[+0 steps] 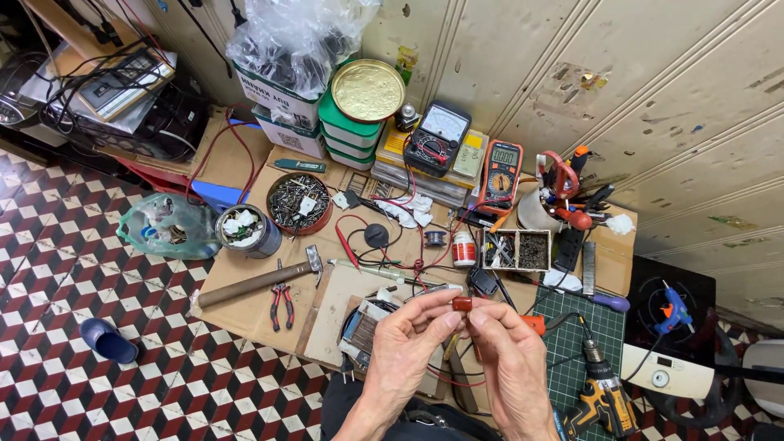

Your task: Testing and wiring an electrical transformer using a multimeter and power components on a workbench.

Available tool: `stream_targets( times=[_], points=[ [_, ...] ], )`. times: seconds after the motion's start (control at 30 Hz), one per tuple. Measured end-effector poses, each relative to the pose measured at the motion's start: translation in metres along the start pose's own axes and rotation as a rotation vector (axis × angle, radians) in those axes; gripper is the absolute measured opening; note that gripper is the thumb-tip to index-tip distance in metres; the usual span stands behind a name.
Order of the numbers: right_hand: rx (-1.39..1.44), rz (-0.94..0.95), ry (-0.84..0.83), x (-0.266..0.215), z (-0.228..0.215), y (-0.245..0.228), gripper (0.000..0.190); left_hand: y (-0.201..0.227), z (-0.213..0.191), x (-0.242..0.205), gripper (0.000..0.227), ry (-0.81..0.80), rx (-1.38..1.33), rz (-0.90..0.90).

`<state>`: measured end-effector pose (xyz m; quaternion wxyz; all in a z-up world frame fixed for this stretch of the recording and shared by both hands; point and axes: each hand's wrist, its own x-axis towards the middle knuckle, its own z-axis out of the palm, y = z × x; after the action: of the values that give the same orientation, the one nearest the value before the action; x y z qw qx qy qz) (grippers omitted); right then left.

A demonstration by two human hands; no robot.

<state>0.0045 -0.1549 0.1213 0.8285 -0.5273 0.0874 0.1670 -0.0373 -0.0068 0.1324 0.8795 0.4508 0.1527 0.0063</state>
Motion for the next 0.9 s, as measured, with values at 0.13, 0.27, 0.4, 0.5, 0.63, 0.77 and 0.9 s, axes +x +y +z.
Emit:
stream_targets(
  times=[0.13,0.27,0.4,0.5,0.63,0.77,0.9],
  points=[
    [0.02,0.005,0.019,0.001,0.005,0.003,0.01,0.0,-0.004,-0.002,0.037,-0.011,-0.013,-0.01],
    [-0.077,-0.033,-0.03,-0.003,0.005,0.015,0.013,-0.011,-0.029,-0.003,0.034,0.014,0.048,-0.096],
    [-0.187,0.045,-0.224,-0.016,0.014,0.017,0.014,-0.045,-0.085,0.004,0.034,0.06,0.11,-0.232],
    [-0.164,0.118,-0.262,-0.024,0.011,0.023,0.016,-0.051,-0.108,0.005,0.034,0.031,0.21,-0.304],
    [-0.128,0.182,-0.291,-0.029,-0.001,0.032,0.017,-0.065,-0.109,-0.006,0.032,0.027,0.242,-0.284],
    [-0.097,0.258,-0.307,-0.029,-0.012,0.037,0.019,-0.069,-0.095,-0.023,0.03,0.031,0.146,-0.227],
    [-0.049,0.354,-0.323,-0.031,-0.028,0.047,0.02,-0.071,-0.076,-0.043,0.028,0.08,0.022,-0.25]
  ],
)
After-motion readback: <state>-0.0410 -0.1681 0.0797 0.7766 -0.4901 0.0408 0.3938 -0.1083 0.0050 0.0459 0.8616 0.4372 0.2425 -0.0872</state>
